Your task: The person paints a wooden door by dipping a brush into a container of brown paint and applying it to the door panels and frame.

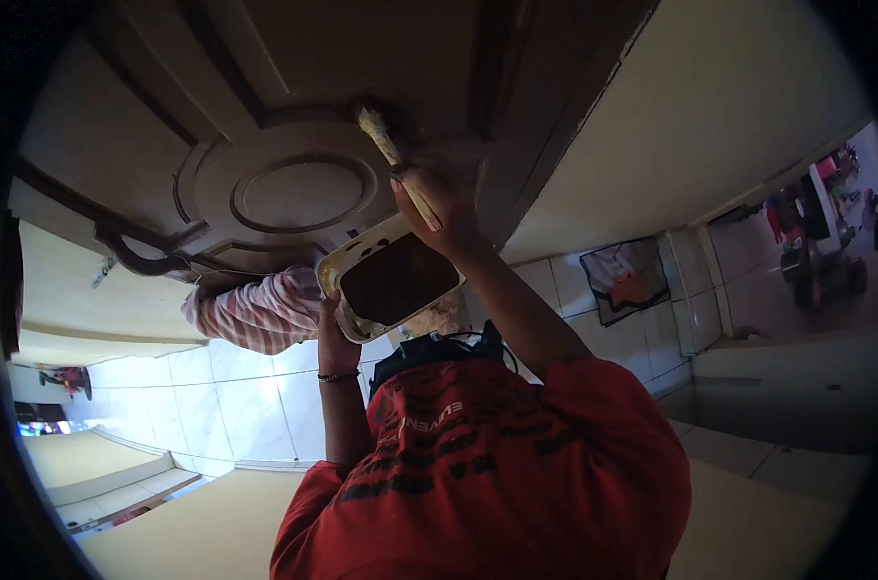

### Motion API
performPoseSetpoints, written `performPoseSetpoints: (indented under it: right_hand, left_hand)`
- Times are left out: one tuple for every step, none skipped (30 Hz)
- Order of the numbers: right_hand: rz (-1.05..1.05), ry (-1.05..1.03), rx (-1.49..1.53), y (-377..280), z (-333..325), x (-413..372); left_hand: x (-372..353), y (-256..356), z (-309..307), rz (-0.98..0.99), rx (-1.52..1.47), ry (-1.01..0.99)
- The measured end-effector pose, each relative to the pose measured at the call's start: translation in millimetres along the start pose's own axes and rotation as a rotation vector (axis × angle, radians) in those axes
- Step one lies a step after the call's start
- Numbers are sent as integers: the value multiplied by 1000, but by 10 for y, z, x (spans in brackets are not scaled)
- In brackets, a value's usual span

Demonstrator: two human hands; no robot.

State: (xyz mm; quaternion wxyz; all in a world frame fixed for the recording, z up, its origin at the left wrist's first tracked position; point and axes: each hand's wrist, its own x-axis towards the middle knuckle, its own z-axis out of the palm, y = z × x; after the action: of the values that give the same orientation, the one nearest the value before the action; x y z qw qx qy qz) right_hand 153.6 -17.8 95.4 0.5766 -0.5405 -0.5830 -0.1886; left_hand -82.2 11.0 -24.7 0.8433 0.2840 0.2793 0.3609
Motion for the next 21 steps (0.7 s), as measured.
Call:
performPoseSetpoints:
  right_hand:
    - [20, -4, 15, 71, 1, -80]
    - [36, -10, 34, 152, 4, -148]
    - [38, -3, 42, 223, -12, -218]
    - [71, -9, 34, 275, -56, -316]
    - [106, -16, 26, 325, -98, -404]
    - [113, -13, 30, 365, -131, -451]
    - [123, -53, -9, 400, -165, -496]
    - [130, -93, -49, 433, -197, -532]
    - [134, -87, -46, 428, -238, -509]
    - [116, -101, -86, 402, -283, -468]
    - [95, -116, -127, 395, -323, -445]
    - [97, -109, -124, 417, -354, -468]
    - [88, -94, -158, 451, -392, -501]
    - [80, -82, -192, 475, -429, -523]
    - [81, -81, -191, 463, -475, -518]
    - [143, -90, -159, 444, -529, -510]
    - [205, -99, -128, 415, -564, -492]
    - [205, -103, -127, 384, -581, -446]
    - [200, -113, -84, 349, -601, -387]
    - [198, -125, -39, 311, -599, -341]
    - [206, -133, -34, 292, -584, -303]
  left_hand:
    - [-29, 19, 38, 14, 4, -4]
    - [-47, 37, 74, 34, 5, -6]
    - [-59, 51, 93, 23, 0, -2]
    - [-67, 50, 66, 24, 8, 5]
    - [-67, 36, 16, 41, 66, -2]
    - [-70, 35, 9, 57, 124, -11]
    - [-65, 29, 10, 54, 132, -7]
    - [-37, 28, 16, 44, 84, 1]
    - [-16, 41, 37, 36, 35, 9]
    - [-10, 51, 57, 35, 44, 10]
    - [-4, 54, 87, 48, 31, 8]
    - [-4, 74, 123, 61, 19, 6]
    - [-13, 99, 160, 64, 25, 4]
    - [-31, 121, 201, 63, 25, 7]
    - [-49, 136, 219, 59, 23, 13]
    - [-61, 136, 207, 58, 23, 15]
    - [-74, 131, 190, 64, 55, 8]
    - [-79, 123, 172, 71, 86, 0]
    - [-73, 107, 149, 71, 84, 5]
    - [-46, 92, 103, 70, 45, -7]
    - [-32, 85, 69, 65, 7, -17]
